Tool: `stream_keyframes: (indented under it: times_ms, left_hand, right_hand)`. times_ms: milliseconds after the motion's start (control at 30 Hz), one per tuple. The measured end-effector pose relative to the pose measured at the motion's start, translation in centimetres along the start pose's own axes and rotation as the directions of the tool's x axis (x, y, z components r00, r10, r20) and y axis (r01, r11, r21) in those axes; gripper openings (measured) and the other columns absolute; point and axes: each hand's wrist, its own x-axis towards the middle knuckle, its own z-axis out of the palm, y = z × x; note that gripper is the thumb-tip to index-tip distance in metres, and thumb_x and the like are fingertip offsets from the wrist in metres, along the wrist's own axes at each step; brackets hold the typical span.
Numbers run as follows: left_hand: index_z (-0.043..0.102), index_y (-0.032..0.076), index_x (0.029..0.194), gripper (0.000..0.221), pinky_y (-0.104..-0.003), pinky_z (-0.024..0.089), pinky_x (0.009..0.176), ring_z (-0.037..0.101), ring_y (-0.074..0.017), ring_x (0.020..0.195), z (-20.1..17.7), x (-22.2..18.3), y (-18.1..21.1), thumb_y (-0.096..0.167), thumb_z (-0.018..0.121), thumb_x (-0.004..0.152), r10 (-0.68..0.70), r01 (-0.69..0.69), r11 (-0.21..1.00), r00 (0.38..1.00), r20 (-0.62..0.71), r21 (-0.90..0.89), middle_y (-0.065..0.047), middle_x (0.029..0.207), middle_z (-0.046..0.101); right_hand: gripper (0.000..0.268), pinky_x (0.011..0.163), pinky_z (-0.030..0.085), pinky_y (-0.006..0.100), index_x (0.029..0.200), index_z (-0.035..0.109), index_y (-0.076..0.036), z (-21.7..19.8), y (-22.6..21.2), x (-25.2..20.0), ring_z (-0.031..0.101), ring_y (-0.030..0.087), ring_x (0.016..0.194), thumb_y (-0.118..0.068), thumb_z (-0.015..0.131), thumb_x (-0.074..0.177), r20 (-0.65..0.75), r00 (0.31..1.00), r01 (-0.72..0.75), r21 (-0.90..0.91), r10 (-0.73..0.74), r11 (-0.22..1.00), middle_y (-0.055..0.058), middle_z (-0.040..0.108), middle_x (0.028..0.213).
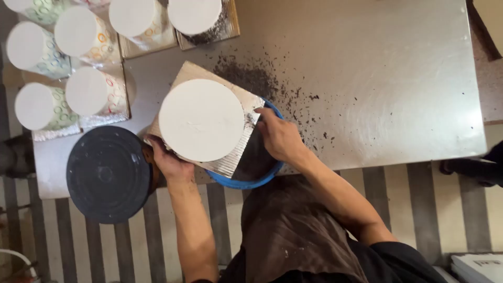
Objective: The person holds a white frosted cake on a foil-covered board over a blue basin of dark chocolate crumbs, grabs handfuls of crumbs and presses them onto the cake's sides while rotating the board, then sets the finished cake on the table with other completed cakes and starts the next one.
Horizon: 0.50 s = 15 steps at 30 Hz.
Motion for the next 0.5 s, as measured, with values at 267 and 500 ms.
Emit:
stream_keyframes:
  times_ms: [267, 500]
  left_hand:
    - [0.051, 0.004, 0.149, 0.059, -0.045, 0.047, 0.118, 0.055, -0.0285, 0.139, 1.2, -0.2, 0.4, 0.047, 0.044, 0.109, -0.055, 0.055, 0.998, 0.998, -0.018, -0.011, -0.01, 0.151, 0.057]
    - [0.054, 0.004, 0.148, 0.059, -0.045, 0.048, 0.116, 0.058, -0.029, 0.137, -2.3, 1.0, -0.7, 0.048, 0.047, 0.11, -0.174, 0.17, 0.983, 0.984, -0.048, -0.075, -0.011, 0.149, 0.059]
  right_hand:
    - [0.035, 0.065, 0.053, 0.055, 0.134, 0.049, -0.011, 0.4, 0.5, -0.8, 0.068, 0.044, 0.077, -0.012, 0.059, 0.101, 0.043, 0.996, -0.083, 0.004, 0.083, 0.997, 0.019, 0.072, 0.087]
    - [0.031, 0.074, 0.056, 0.051, 0.13, 0.058, -0.008, -0.7, 1.4, 0.0, 0.071, 0.04, 0.086, -0.011, 0.058, 0.099, 0.018, 0.998, -0.053, -0.047, 0.054, 0.997, 0.019, 0.073, 0.097]
